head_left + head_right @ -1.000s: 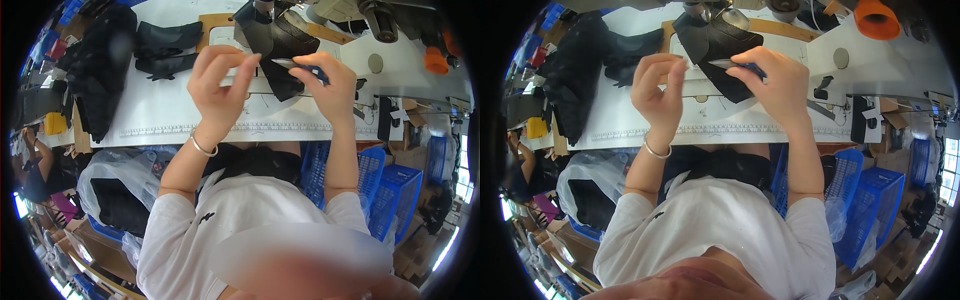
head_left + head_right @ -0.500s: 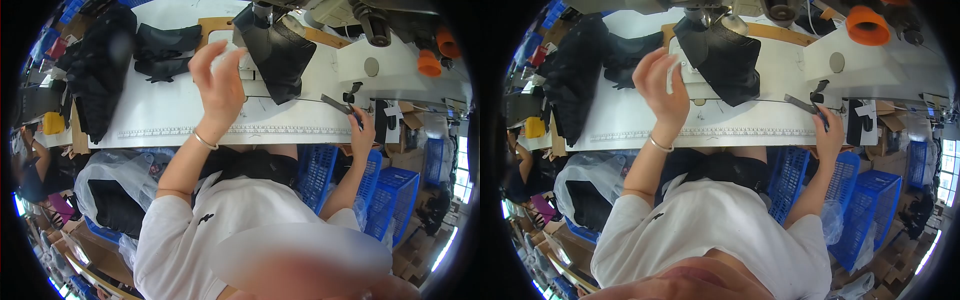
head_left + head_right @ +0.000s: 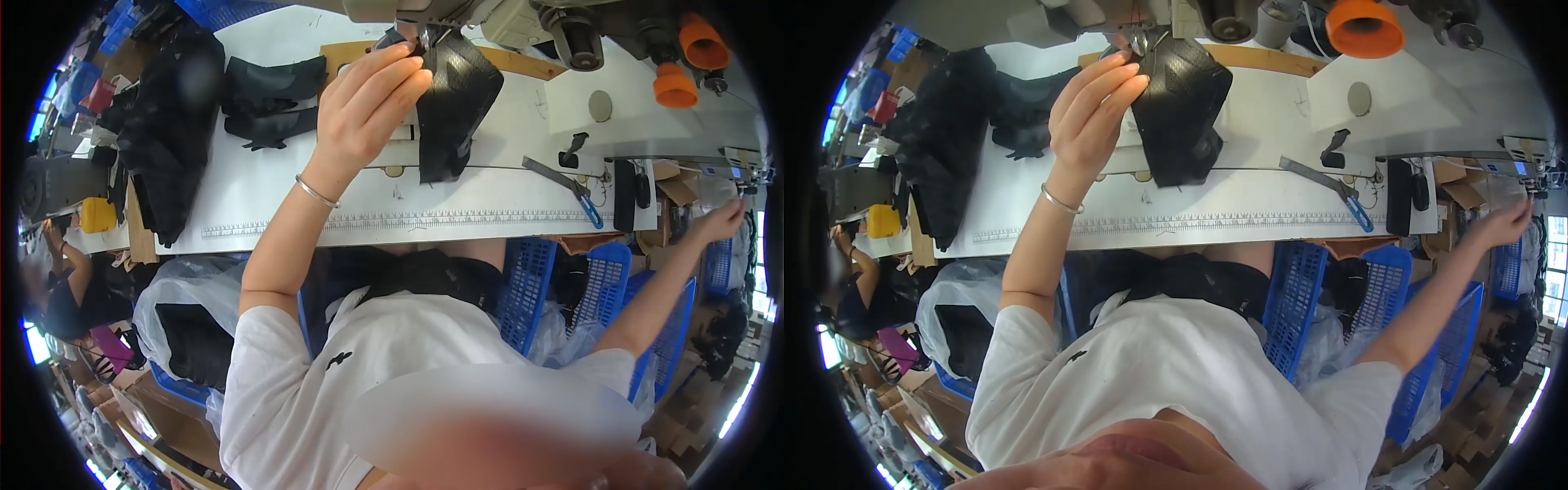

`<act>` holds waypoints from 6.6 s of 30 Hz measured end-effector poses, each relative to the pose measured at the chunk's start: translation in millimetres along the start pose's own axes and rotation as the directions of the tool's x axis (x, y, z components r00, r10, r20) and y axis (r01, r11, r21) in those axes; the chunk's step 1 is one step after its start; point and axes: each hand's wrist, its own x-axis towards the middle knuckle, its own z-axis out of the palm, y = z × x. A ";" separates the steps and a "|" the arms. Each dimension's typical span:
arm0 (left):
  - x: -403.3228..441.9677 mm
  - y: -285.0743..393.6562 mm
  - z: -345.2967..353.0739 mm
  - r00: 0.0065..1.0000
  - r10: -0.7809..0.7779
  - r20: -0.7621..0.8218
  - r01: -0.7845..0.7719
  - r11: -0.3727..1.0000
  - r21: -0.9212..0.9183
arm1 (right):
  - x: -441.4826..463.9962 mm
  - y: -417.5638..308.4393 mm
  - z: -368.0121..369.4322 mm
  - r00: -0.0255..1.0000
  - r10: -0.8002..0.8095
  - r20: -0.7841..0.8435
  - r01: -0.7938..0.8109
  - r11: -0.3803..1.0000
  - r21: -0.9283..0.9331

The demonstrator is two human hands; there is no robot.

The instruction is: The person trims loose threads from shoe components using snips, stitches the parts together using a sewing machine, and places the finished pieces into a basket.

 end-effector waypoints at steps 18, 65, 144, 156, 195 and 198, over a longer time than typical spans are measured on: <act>2.3 8.5 2.0 1.000 0.008 -0.021 -0.007 0.999 0.049 | 101.8 84.4 26.9 0.951 0.202 0.234 -0.208 0.978 0.002; 1.3 6.9 -2.9 0.999 -0.035 0.001 0.035 0.999 0.003 | 64.1 54.8 41.1 0.988 0.074 0.136 -0.078 0.997 0.023; 4.2 14.6 2.8 0.994 -0.102 -0.038 0.104 0.994 0.045 | 141.3 88.0 32.2 0.974 0.160 0.159 -0.136 0.978 -0.156; 6.9 16.2 4.0 0.991 -0.127 -0.032 0.128 0.991 0.040 | 169.1 81.0 25.1 0.956 0.089 0.279 -0.005 0.958 -0.288; 10.0 14.2 3.7 0.991 -0.131 -0.032 0.132 0.990 0.043 | 131.3 50.3 30.4 0.976 0.162 0.148 -0.138 0.977 -0.162; 10.1 14.7 3.7 0.990 -0.136 -0.031 0.137 0.990 0.039 | 185.9 110.1 20.1 0.950 0.121 0.289 -0.031 0.954 -0.298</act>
